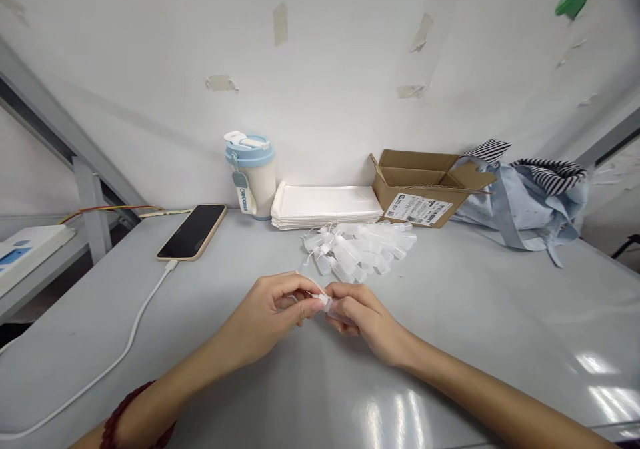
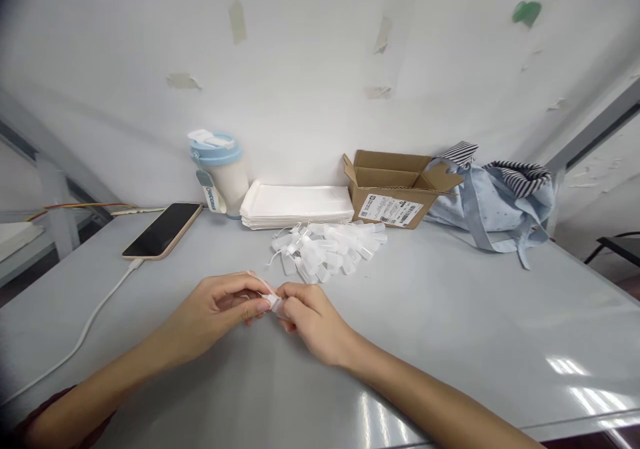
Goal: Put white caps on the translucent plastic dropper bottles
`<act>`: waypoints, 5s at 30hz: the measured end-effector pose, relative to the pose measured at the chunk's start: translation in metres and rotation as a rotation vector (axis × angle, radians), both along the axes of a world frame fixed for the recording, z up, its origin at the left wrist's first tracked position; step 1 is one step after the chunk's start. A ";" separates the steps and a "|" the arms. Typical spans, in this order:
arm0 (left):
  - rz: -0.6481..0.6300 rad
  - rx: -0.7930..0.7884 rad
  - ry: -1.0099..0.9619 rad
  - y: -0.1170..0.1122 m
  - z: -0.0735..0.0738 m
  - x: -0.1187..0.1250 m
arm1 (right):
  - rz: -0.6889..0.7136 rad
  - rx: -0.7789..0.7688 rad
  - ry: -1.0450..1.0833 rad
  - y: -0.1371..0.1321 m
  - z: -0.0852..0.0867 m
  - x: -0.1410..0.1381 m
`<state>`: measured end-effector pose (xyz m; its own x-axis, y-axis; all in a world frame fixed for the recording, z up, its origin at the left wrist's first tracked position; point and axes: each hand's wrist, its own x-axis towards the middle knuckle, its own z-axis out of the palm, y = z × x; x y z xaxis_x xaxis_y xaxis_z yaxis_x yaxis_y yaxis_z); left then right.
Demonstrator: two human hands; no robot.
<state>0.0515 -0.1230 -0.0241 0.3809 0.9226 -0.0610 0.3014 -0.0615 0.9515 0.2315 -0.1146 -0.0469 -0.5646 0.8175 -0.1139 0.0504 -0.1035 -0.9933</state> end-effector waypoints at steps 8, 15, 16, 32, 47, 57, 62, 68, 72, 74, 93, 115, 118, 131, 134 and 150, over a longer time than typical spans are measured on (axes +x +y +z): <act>-0.055 0.096 -0.051 0.001 -0.002 -0.004 | 0.016 -0.203 0.068 0.002 0.003 -0.004; -0.014 -0.138 -0.134 0.003 -0.001 -0.002 | 0.001 -0.140 0.056 0.000 0.002 -0.005; -0.011 -0.143 -0.098 0.002 -0.001 -0.002 | -0.004 -0.130 0.046 -0.001 0.002 -0.005; -0.022 -0.112 0.007 -0.002 0.003 0.000 | -0.015 0.033 -0.010 -0.003 -0.004 -0.002; -0.062 -0.010 0.147 -0.002 0.000 0.003 | -0.016 0.024 -0.081 -0.003 -0.006 -0.003; -0.090 0.166 0.244 -0.001 -0.002 0.000 | 0.013 -0.023 -0.066 0.002 -0.004 -0.002; 0.098 -0.048 0.159 0.005 -0.002 -0.003 | -0.136 0.365 -0.256 0.002 0.000 0.000; -0.032 -0.156 0.082 0.011 -0.001 -0.009 | -0.193 0.569 -0.282 0.001 -0.003 0.001; -0.028 -0.072 0.128 0.005 0.002 -0.008 | -0.173 0.472 -0.222 0.001 0.000 0.002; -0.007 0.056 0.193 0.002 0.002 -0.007 | -0.135 0.374 -0.191 0.002 0.002 0.003; -0.114 0.104 0.205 0.002 0.001 -0.009 | -0.146 0.627 -0.212 0.000 0.003 0.006; -0.184 0.382 0.488 0.007 -0.010 -0.009 | -0.084 0.353 -0.248 0.006 -0.001 0.004; -0.234 0.212 0.468 0.007 -0.005 -0.008 | -0.079 0.773 -0.368 0.001 -0.007 0.005; -0.086 -0.045 0.094 0.007 0.001 -0.010 | -0.078 1.348 -0.645 0.005 -0.009 0.004; -0.093 -0.074 0.048 0.006 0.000 -0.008 | -0.077 1.243 -0.633 0.004 -0.012 0.003; 0.051 0.234 -0.007 0.001 0.000 -0.010 | 0.027 0.184 -0.160 -0.001 0.009 0.002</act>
